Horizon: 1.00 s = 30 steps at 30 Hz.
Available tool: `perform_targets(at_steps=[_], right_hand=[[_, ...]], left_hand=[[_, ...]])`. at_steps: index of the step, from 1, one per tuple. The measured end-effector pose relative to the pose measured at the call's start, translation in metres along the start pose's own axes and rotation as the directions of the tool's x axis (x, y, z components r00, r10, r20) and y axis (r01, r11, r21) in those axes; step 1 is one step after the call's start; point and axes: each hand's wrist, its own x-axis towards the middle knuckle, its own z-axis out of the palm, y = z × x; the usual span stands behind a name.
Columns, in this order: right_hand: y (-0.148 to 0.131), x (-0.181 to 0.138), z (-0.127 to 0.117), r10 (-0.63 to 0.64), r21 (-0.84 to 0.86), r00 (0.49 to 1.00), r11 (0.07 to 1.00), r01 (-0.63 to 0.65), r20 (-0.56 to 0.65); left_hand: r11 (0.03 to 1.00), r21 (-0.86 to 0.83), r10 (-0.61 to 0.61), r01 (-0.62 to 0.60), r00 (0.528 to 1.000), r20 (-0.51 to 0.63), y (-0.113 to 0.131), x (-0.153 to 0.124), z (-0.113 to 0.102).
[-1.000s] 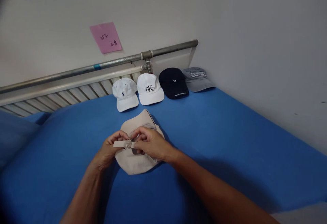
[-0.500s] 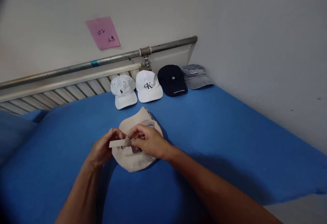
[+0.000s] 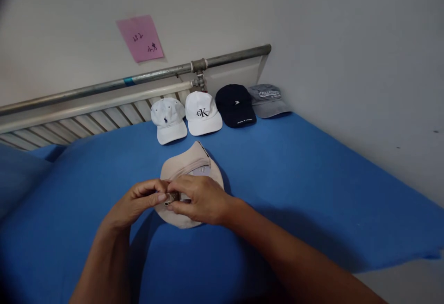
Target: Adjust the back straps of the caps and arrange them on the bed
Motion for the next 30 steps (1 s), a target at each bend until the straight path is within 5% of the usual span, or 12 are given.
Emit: perform_targets(at_steps=[22, 30], right_hand=[[-0.0017, -0.0008, 0.0002, 0.049, 0.002, 0.999, 0.999, -0.049, -0.003], [-0.0031, 0.0011, 0.0008, 0.21, 0.247, 0.976, 0.945, -0.216, 0.05]], left_hand=[[1.0, -0.011, 0.009, -0.01, 0.999, -0.036, -0.0083, -0.0035, -0.0023], [0.998, -0.064, -0.019, 0.015, 0.998, -0.067, -0.0074, -0.0024, 0.0009]])
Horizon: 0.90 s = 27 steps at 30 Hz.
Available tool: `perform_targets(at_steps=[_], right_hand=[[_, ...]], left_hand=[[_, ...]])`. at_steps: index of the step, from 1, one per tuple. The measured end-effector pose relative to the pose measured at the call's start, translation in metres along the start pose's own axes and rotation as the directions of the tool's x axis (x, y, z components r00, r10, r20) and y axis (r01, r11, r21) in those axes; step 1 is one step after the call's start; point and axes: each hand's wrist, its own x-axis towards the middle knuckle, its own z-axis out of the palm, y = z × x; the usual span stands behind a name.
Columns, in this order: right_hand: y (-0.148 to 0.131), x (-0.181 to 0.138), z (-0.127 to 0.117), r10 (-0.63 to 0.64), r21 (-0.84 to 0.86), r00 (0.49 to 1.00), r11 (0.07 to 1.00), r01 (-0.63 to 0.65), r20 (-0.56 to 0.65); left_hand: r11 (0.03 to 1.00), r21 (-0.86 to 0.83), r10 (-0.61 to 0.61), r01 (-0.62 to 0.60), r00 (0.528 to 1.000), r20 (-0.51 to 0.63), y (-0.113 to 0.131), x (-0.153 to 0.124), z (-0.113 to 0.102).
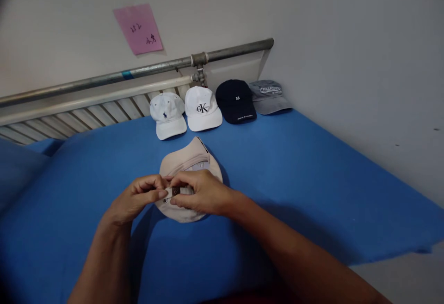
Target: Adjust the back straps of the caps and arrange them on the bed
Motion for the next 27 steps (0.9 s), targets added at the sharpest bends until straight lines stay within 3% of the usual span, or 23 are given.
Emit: perform_targets(at_steps=[5, 12, 17, 27], right_hand=[[0.003, 0.003, -0.001, 0.109, 0.285, 0.992, 0.951, -0.121, 0.058], [0.002, 0.001, -0.005, 0.141, 0.187, 0.976, 0.967, -0.172, 0.169], [0.001, 0.001, -0.005, 0.157, 0.25, 0.967, 0.946, -0.205, 0.2], [0.005, 0.0, 0.006, 0.214, 0.333, 0.965, 0.908, -0.255, 0.153]], left_hand=[[1.0, -0.005, 0.014, -0.013, 0.999, 0.034, -0.001, -0.001, -0.001], [0.999, -0.042, 0.017, -0.015, 0.999, 0.033, -0.004, -0.002, -0.003], [0.998, -0.057, 0.036, -0.034, 0.999, 0.03, -0.005, -0.004, -0.003], [0.992, -0.106, 0.08, -0.073, 0.994, 0.068, -0.005, -0.005, -0.002]])
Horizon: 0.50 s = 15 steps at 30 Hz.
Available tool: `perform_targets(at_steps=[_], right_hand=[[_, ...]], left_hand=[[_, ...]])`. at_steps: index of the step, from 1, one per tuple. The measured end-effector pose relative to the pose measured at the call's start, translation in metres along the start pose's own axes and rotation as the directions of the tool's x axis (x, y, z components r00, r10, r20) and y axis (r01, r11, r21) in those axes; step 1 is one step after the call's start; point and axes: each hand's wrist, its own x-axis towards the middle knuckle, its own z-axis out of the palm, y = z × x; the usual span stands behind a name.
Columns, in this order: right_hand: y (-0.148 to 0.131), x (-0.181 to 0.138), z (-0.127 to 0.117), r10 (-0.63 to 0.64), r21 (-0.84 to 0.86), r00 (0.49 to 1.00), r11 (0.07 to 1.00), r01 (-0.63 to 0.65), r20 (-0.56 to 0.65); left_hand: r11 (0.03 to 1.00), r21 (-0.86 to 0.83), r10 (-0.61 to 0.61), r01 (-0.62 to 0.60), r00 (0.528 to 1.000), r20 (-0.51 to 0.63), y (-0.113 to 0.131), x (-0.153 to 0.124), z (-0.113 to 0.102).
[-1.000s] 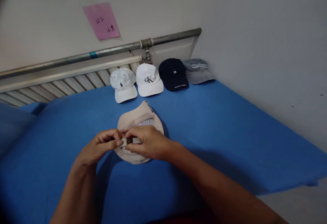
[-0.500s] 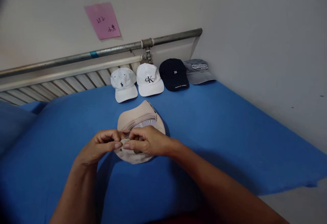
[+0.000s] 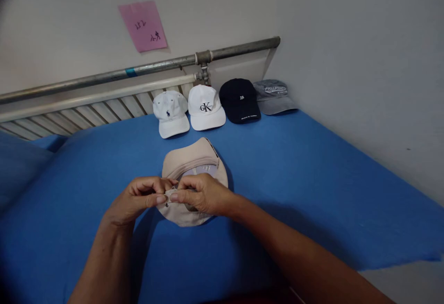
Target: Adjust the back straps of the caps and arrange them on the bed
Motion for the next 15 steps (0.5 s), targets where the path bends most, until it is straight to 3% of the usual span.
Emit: perform_targets(at_steps=[5, 9, 15], right_hand=[[0.005, 0.004, -0.003, 0.01, 0.054, 1.0, 0.999, -0.009, -0.022], [0.003, 0.004, -0.011, 0.007, 0.19, 1.0, 0.982, -0.006, -0.004], [0.001, 0.003, -0.018, -0.01, 0.247, 1.0, 0.969, 0.006, 0.015]], left_hand=[[0.998, 0.033, -0.048, 0.049, 0.998, -0.051, 0.001, 0.0, -0.001], [0.992, 0.096, -0.067, 0.078, 0.991, -0.118, 0.006, 0.0, -0.003], [0.962, 0.273, -0.047, 0.03, 0.997, 0.055, 0.01, -0.002, -0.009]])
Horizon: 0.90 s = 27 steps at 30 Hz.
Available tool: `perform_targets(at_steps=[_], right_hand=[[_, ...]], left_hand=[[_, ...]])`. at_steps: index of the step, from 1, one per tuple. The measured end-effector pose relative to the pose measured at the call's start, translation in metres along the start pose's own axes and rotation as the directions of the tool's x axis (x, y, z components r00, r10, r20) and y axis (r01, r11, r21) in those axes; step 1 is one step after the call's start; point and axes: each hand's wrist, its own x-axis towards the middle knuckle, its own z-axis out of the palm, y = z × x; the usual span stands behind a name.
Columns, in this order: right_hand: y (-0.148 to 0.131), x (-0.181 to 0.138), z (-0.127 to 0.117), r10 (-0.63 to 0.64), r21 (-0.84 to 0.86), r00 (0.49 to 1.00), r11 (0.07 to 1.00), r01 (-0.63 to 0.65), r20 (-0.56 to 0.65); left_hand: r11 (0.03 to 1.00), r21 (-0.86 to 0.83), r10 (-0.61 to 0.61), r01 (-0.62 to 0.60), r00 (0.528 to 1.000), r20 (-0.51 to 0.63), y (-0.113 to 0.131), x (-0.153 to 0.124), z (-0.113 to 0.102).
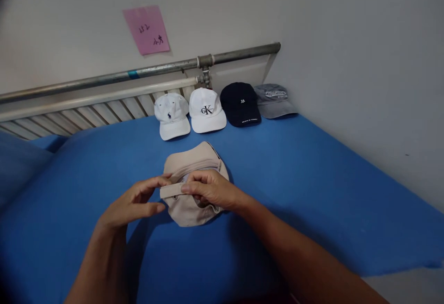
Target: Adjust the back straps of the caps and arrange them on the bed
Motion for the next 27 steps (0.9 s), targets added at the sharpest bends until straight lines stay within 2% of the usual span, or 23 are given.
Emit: perform_targets(at_steps=[4, 6, 7, 8, 10, 12, 13, 15, 18, 20, 27], right_hand=[[0.004, 0.002, -0.001, -0.017, -0.094, 1.0, 0.995, 0.016, -0.015], [0.005, 0.001, 0.001, -0.153, -0.27, 0.984, 0.955, 0.122, -0.094], [0.005, 0.001, 0.003, -0.275, -0.395, 0.954, 0.895, 0.21, -0.116], [0.005, 0.0, 0.005, -0.408, -0.523, 0.908, 0.797, 0.304, -0.093], [0.006, -0.002, 0.009, -0.596, -0.714, 0.801, 0.533, 0.454, 0.065], [0.006, -0.003, 0.012, -0.644, -0.805, 0.735, 0.311, 0.504, 0.212], [0.007, -0.003, 0.014, -0.65, -0.837, 0.721, 0.237, 0.493, 0.24], [0.009, -0.003, 0.015, -0.664, -0.885, 0.709, 0.15, 0.44, 0.24], [0.01, -0.003, 0.014, -0.672, -0.903, 0.704, 0.125, 0.411, 0.227], [0.011, -0.002, 0.012, -0.67, -0.892, 0.708, 0.154, 0.425, 0.222], [0.013, 0.0, 0.01, -0.64, -0.768, 0.766, 0.464, 0.441, 0.053]], left_hand=[[0.995, -0.079, -0.063, 0.062, 0.998, -0.013, -0.002, 0.001, 0.001], [0.991, -0.103, -0.093, 0.089, 0.995, -0.034, -0.003, 0.004, 0.004], [0.989, -0.114, -0.102, 0.097, 0.994, -0.04, -0.004, 0.005, 0.006], [0.988, -0.119, -0.108, 0.102, 0.993, -0.048, -0.004, 0.007, 0.008], [0.989, -0.103, -0.109, 0.102, 0.992, -0.063, -0.005, 0.01, 0.012], [0.993, -0.068, -0.099, 0.095, 0.993, -0.063, -0.005, 0.012, 0.015], [0.994, -0.063, -0.093, 0.089, 0.994, -0.063, -0.004, 0.013, 0.016], [0.99, -0.106, -0.101, 0.094, 0.993, -0.065, -0.004, 0.013, 0.016], [0.961, -0.241, -0.144, 0.133, 0.989, -0.03, -0.004, 0.012, 0.014], [0.945, -0.288, -0.16, 0.153, 0.987, 0.002, -0.006, 0.011, 0.012], [0.965, -0.192, -0.175, 0.179, 0.984, 0.041, -0.007, 0.015, 0.015]])
